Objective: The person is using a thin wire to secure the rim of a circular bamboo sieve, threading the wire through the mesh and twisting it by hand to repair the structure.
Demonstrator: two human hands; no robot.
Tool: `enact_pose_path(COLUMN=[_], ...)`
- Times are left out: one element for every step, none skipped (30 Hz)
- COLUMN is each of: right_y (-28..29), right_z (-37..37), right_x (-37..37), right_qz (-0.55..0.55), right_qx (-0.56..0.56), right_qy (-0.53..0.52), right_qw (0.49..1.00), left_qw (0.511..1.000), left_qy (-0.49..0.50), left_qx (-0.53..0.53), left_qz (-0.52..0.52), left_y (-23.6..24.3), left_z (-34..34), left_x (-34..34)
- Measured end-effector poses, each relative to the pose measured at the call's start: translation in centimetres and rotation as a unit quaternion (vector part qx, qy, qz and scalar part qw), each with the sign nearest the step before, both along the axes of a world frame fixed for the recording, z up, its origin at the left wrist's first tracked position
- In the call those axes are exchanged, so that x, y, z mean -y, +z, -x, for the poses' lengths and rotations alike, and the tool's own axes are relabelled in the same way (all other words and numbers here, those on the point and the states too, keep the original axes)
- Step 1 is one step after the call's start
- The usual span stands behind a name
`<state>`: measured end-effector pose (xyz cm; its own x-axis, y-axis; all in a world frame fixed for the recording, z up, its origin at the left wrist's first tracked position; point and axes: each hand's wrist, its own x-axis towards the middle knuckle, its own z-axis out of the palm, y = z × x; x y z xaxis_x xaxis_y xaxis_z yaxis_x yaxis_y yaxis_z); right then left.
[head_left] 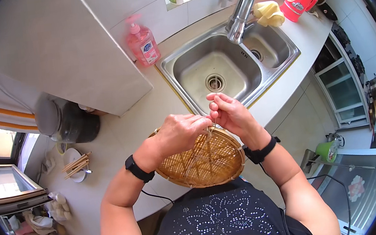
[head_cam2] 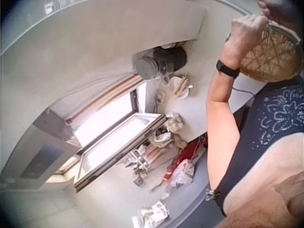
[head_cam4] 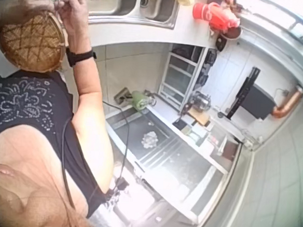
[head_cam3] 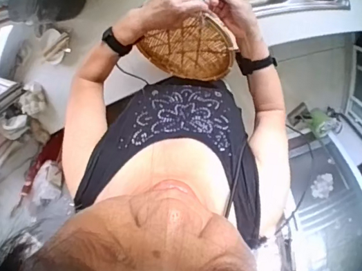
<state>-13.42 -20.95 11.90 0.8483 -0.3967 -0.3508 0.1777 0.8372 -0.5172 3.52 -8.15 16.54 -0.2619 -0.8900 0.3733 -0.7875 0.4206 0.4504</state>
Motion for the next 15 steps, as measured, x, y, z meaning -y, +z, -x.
enact_pose_path(right_y=[0.9, 1.8, 1.1, -0.5, -2.1, -4.2, -6.0, -7.2, -7.4, -7.7, -7.9, -7.7, -7.4, -7.1, -6.2], right_z=[0.4, 0.7, 1.0, 1.3, 1.6, 1.9, 2.1, 2.3, 2.2, 2.1, 2.1, 2.0, 2.0, 2.2, 2.4], right_x=[-0.7, -1.1, -1.3, -1.3, -1.2, -0.4, 1.8, 3.2, 3.5, 3.7, 3.8, 3.8, 3.9, 3.9, 3.8], right_qz=[0.004, 0.009, 0.001, -0.007, -0.015, -0.008, 0.003, 0.015, -0.012, -0.039, -0.065, -0.076, -0.086, -0.095, -0.092], right_qx=[-0.022, -0.045, -0.034, -0.026, -0.017, -0.042, -0.066, -0.087, -0.079, -0.07, -0.062, -0.03, 0.002, 0.035, 0.063], right_qy=[-0.021, -0.041, -0.041, -0.044, -0.049, -0.077, -0.107, -0.132, -0.161, -0.191, -0.22, -0.217, -0.214, -0.211, -0.199], right_qw=[1.0, 0.998, 0.999, 0.999, 0.999, 0.996, 0.992, 0.987, 0.984, 0.978, 0.971, 0.973, 0.973, 0.972, 0.974], left_qw=[1.0, 1.0, 1.0, 1.0, 1.0, 0.998, 0.994, 0.988, 0.992, 0.99, 0.988, 0.986, 0.986, 0.986, 0.986], left_qy=[0.005, 0.01, 0.0, -0.014, -0.028, -0.053, -0.079, -0.102, -0.094, -0.101, -0.109, -0.116, -0.12, -0.123, -0.123], left_qx=[-0.006, -0.011, -0.007, -0.005, -0.003, 0.025, 0.055, 0.087, 0.067, 0.075, 0.084, 0.091, 0.082, 0.073, 0.065], left_qz=[0.002, 0.004, 0.003, 0.001, 0.0, -0.03, -0.054, -0.077, -0.054, -0.061, -0.068, -0.077, -0.081, -0.084, -0.088], left_y=[-0.2, -0.5, -0.7, -1.3, -1.7, -2.0, -1.9, -2.0, -2.3, -2.4, -2.4, -2.4, -2.7, -3.0, -3.2], left_z=[0.0, 0.1, 0.4, 0.8, 1.2, 1.9, 2.8, 3.4, 3.1, 3.3, 3.4, 3.6, 3.8, 4.0, 3.9], left_x=[-0.1, -0.2, -0.1, 0.1, 0.4, 0.3, 0.6, 0.8, 1.4, 1.6, 1.9, 2.1, 2.2, 2.3, 2.2])
